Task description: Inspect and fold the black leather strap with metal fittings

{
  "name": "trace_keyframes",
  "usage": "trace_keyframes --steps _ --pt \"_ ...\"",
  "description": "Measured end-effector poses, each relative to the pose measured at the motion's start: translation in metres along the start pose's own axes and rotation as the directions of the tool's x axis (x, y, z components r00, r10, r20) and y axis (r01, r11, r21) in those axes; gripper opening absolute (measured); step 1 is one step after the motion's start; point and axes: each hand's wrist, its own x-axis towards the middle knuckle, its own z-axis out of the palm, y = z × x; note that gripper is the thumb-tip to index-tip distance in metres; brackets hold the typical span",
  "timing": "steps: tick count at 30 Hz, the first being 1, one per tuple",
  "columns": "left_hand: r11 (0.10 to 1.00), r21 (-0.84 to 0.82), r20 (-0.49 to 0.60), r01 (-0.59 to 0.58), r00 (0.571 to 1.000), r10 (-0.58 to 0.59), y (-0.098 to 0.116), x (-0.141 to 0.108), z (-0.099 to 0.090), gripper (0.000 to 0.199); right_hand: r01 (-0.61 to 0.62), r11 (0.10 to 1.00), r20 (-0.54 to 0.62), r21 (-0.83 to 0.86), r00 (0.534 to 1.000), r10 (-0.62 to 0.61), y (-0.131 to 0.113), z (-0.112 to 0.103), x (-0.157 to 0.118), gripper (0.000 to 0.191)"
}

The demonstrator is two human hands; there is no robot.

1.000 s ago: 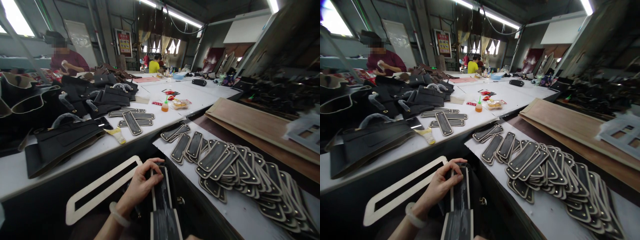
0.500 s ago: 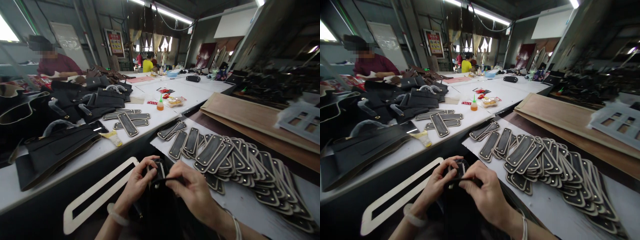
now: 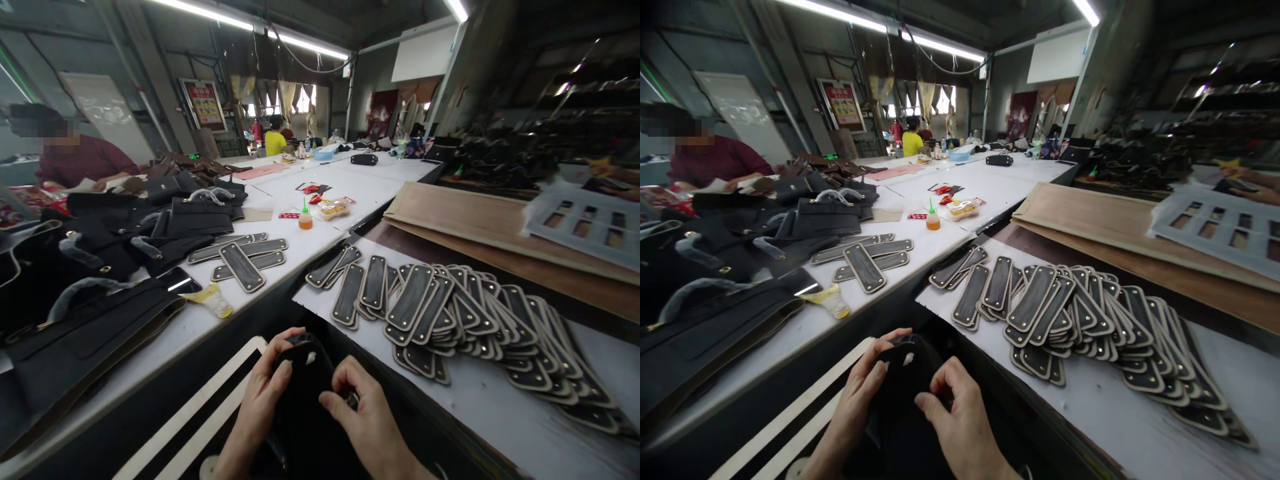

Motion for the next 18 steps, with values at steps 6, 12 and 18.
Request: trace_keyframes --steps 6,12,18 --pt "0.997 0.054 -0.111 0.054 0.993 -0.047 0.005 0.000 0.004 0.038 -0.088 0.996 0.015 0.029 0.996 0.087 -0.001 0.004 0.004 0.019" --pt "0.993 0.066 -0.195 0.101 0.977 -0.086 0.014 0.000 0.014 0.042 -0.149 0.987 0.017 0.060 0.989 0.149 -0.001 0.006 0.003 0.022" --pt "0.993 0.018 -0.250 0.114 0.962 -0.106 0.014 0.000 0.018 0.040 -0.127 0.989 -0.028 0.076 0.991 0.129 0.006 0.012 0.002 0.021"
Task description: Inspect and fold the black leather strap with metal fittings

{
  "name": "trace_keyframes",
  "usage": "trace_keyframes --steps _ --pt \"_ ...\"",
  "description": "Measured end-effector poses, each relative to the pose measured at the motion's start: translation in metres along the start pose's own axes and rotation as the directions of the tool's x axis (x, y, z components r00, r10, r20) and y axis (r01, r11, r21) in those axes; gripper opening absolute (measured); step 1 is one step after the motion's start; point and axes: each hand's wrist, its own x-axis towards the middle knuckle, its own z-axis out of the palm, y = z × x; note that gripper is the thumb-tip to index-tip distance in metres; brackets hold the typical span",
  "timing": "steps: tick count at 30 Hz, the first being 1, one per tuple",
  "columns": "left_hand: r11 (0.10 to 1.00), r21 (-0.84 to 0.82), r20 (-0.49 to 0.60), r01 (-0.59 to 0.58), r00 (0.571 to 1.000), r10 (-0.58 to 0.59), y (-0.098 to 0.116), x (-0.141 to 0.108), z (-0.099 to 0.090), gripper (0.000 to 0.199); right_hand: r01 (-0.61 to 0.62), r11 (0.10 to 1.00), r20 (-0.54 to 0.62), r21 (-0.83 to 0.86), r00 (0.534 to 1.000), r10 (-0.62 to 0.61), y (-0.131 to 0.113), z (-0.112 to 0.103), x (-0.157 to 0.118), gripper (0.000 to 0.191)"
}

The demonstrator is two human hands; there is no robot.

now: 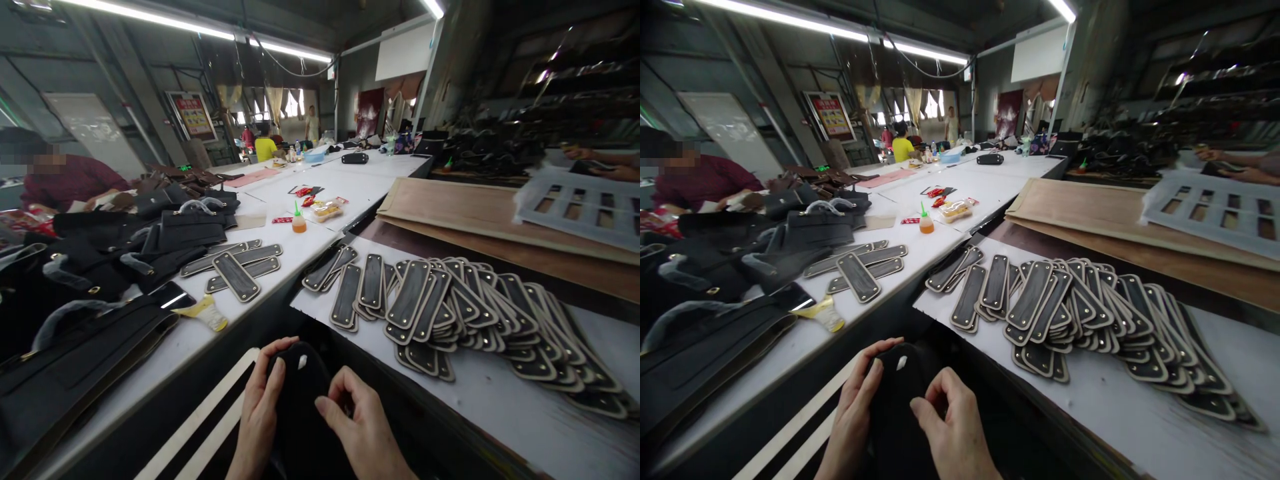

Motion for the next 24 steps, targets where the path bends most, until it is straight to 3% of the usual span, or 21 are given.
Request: trace_keyframes --steps 7,16,19,21,24 --pt "1.000 0.023 0.029 -0.013 1.000 0.012 -0.016 0.003 -0.005 0.042 0.038 0.999 -0.031 0.037 0.999 -0.037 0.018 0.007 0.006 0.019" --pt "0.999 0.013 -0.008 -0.048 0.999 0.049 -0.012 0.003 0.001 0.041 0.155 0.987 -0.013 -0.039 0.988 -0.156 0.005 0.015 0.028 0.025" --pt "0.997 -0.006 -0.036 -0.072 0.997 0.072 -0.017 0.003 0.002 0.044 0.176 0.983 -0.005 -0.057 0.984 -0.176 0.001 0.011 0.034 0.040" --pt "0.996 0.005 -0.043 -0.094 0.995 0.095 -0.019 0.001 0.003 0.045 0.242 0.967 0.039 -0.077 0.970 -0.240 -0.002 0.006 0.037 0.048" --pt "0.989 0.028 -0.096 -0.146 0.984 0.148 -0.020 -0.004 0.008 0.043 0.363 0.927 0.120 -0.094 0.928 -0.352 -0.005 -0.001 0.041 0.040"
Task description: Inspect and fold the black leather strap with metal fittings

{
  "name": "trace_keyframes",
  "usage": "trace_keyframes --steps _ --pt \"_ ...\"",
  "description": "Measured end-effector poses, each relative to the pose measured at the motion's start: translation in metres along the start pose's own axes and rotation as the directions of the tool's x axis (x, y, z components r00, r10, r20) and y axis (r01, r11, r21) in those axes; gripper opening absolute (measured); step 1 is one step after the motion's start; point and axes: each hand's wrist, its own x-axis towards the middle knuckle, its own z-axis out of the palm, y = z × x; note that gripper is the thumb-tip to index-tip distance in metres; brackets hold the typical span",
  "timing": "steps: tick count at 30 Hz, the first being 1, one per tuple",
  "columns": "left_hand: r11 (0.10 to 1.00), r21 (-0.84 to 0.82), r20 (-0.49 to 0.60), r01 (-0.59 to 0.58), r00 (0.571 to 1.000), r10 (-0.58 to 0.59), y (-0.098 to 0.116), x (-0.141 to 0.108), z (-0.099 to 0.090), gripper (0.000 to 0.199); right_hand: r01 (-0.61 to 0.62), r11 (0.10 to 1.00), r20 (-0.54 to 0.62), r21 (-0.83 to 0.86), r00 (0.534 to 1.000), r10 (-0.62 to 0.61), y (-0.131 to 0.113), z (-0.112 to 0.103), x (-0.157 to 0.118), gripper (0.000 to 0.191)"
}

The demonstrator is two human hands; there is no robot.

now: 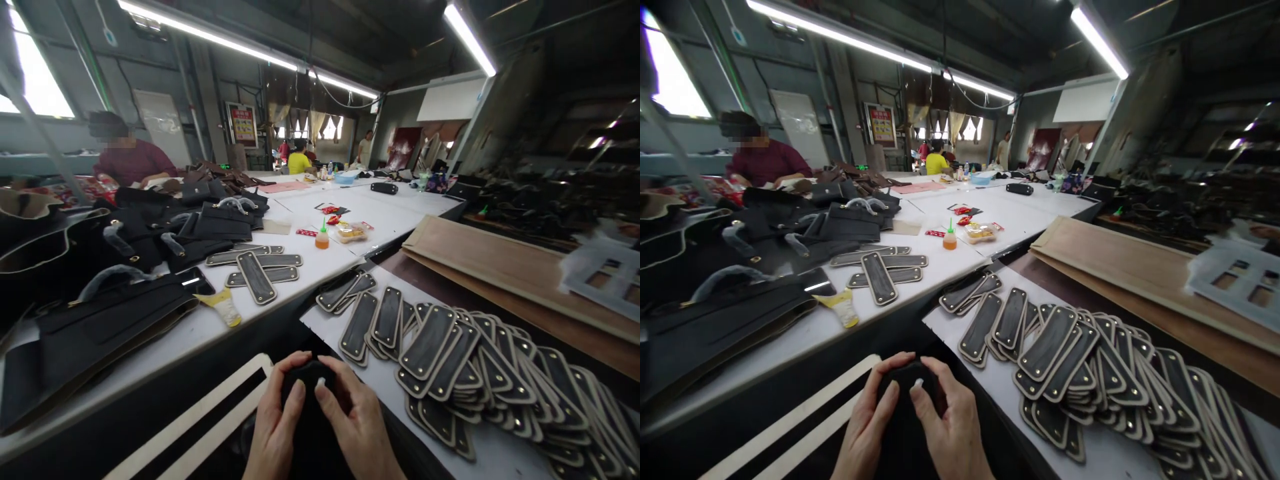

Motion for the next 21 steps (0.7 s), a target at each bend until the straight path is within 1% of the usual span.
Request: trace_keyframes --steps 2,5,8,11,14,16,18,19,20,21 --pt "1.000 -0.011 -0.045 -0.016 0.999 0.016 0.000 -0.004 0.004 0.044 0.014 1.000 0.014 -0.010 1.000 -0.014 0.002 -0.002 0.002 0.036" --pt "1.000 0.003 -0.086 -0.023 0.996 0.023 -0.002 -0.010 0.011 0.050 -0.032 0.999 0.019 0.035 0.999 0.031 0.006 -0.002 0.004 0.037" --pt "1.000 0.016 -0.155 -0.021 0.988 0.024 -0.007 -0.020 0.017 0.057 -0.051 0.995 0.047 0.089 0.998 0.047 0.005 -0.002 0.002 0.038" --pt "0.998 0.043 -0.241 0.040 0.970 -0.028 -0.012 -0.034 0.022 0.061 -0.062 0.990 0.054 0.126 0.997 0.055 0.003 -0.002 -0.001 0.037" --pt "0.989 0.097 -0.294 0.109 0.953 -0.077 -0.013 -0.041 0.025 0.057 -0.061 0.984 0.042 0.170 0.998 0.054 0.005 0.001 -0.001 0.035" --pt "0.985 0.123 -0.301 0.119 0.950 -0.078 -0.008 -0.041 0.026 0.055 -0.050 0.980 0.012 0.195 0.999 0.048 0.004 0.004 -0.001 0.034" --pt "0.976 0.162 -0.339 0.142 0.937 -0.080 0.003 -0.041 0.031 0.050 -0.034 0.979 -0.028 0.203 0.999 0.040 0.000 0.004 -0.005 0.032" --pt "0.971 0.182 -0.361 0.158 0.929 -0.083 0.011 -0.042 0.034 0.046 -0.017 0.984 -0.044 0.178 0.999 0.025 -0.004 0.002 -0.008 0.033" --pt "0.959 0.209 -0.401 0.189 0.912 -0.092 0.020 -0.044 0.039 0.041 0.002 0.990 -0.062 0.140 0.998 0.007 -0.007 -0.001 -0.011 0.033" --pt "0.959 0.210 -0.403 0.193 0.910 -0.095 0.028 -0.047 0.042 0.038 0.021 0.998 -0.078 0.065 0.997 -0.016 -0.010 -0.006 -0.014 0.035"
